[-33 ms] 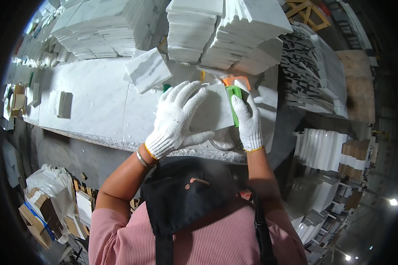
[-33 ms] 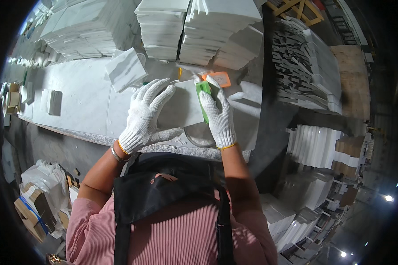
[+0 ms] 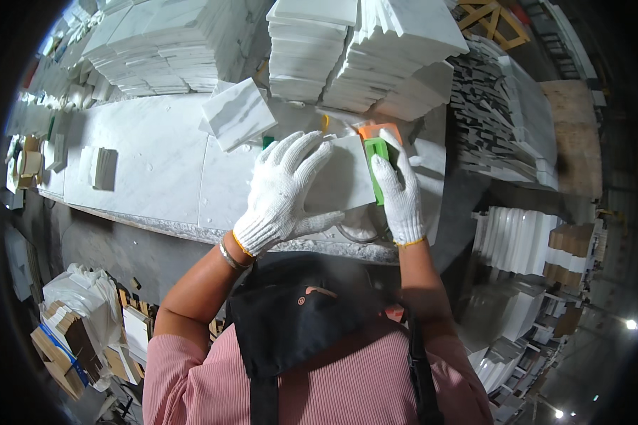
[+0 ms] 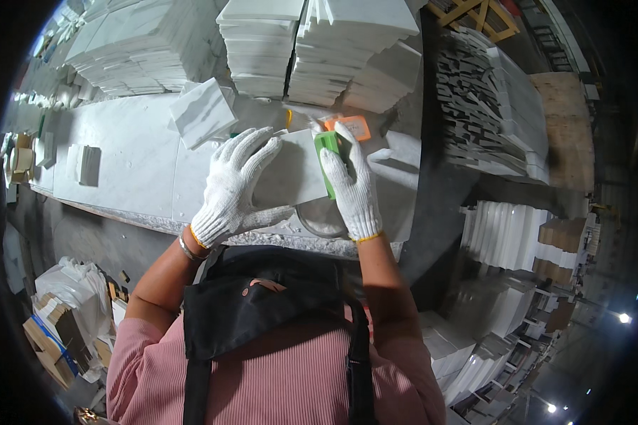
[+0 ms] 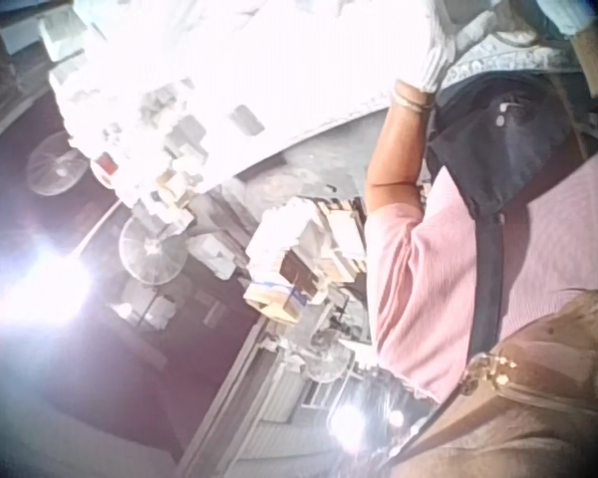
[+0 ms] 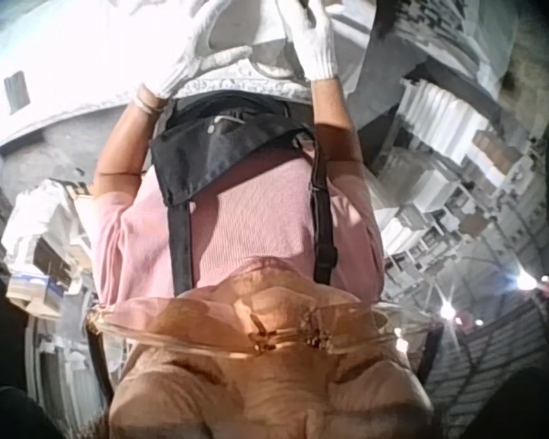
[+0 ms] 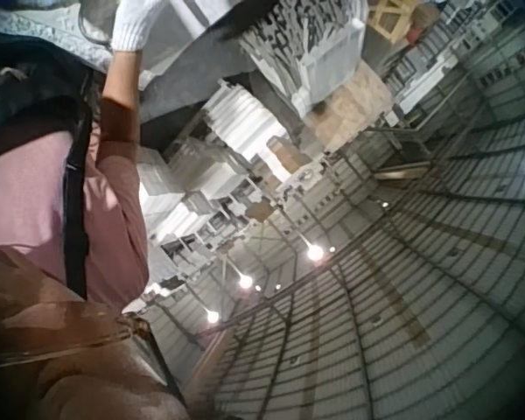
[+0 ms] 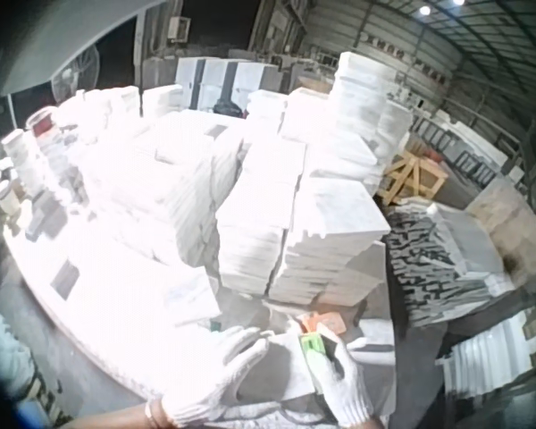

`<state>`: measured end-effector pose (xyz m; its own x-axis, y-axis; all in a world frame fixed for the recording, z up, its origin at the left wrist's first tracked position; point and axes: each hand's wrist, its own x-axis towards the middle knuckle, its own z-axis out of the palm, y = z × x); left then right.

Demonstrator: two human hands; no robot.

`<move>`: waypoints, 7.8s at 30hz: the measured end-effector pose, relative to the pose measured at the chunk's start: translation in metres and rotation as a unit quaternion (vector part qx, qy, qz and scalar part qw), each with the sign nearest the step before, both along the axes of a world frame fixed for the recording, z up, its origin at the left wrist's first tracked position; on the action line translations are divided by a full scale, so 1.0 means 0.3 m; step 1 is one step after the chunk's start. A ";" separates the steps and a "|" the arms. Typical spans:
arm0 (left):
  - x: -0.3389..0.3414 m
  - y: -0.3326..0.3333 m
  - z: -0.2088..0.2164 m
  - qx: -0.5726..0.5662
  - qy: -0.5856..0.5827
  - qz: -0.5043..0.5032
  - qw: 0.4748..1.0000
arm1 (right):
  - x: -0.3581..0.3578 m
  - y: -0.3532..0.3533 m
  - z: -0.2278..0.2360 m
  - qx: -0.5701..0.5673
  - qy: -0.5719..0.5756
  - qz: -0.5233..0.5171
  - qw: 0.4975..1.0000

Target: The person repeatedly picks up small white rectangular tiles from a table, rubs their edges with a green sanding block, and places them back on the table. The person wears white gloves and a pink shirt while working in a warehouse-like area with stacks of tiles.

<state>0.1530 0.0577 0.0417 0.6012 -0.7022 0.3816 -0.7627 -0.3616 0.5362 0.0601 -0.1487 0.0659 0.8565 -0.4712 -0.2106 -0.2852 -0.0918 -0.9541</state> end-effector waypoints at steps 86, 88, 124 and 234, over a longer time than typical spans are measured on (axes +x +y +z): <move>-0.012 0.024 -0.007 0.047 0.004 -0.047 0.998 | -0.045 0.072 -0.006 -0.023 -0.054 -0.075 0.995; -0.014 0.025 0.004 0.042 0.010 -0.054 0.998 | -0.033 0.002 -0.041 0.004 0.023 -0.058 0.998; -0.004 0.030 -0.007 0.059 -0.026 -0.059 0.996 | -0.073 -0.036 -0.055 0.029 -0.016 -0.077 0.997; -0.111 -0.015 0.123 -0.313 0.451 0.052 0.834 | -0.396 -0.184 -0.193 -0.405 0.220 0.286 0.840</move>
<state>0.1196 0.0532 0.0787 0.8873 -0.4609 0.0135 0.0713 0.1659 0.9836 -0.0586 -0.2039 0.0079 0.9150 -0.1494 -0.3749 -0.2814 -0.9021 -0.3273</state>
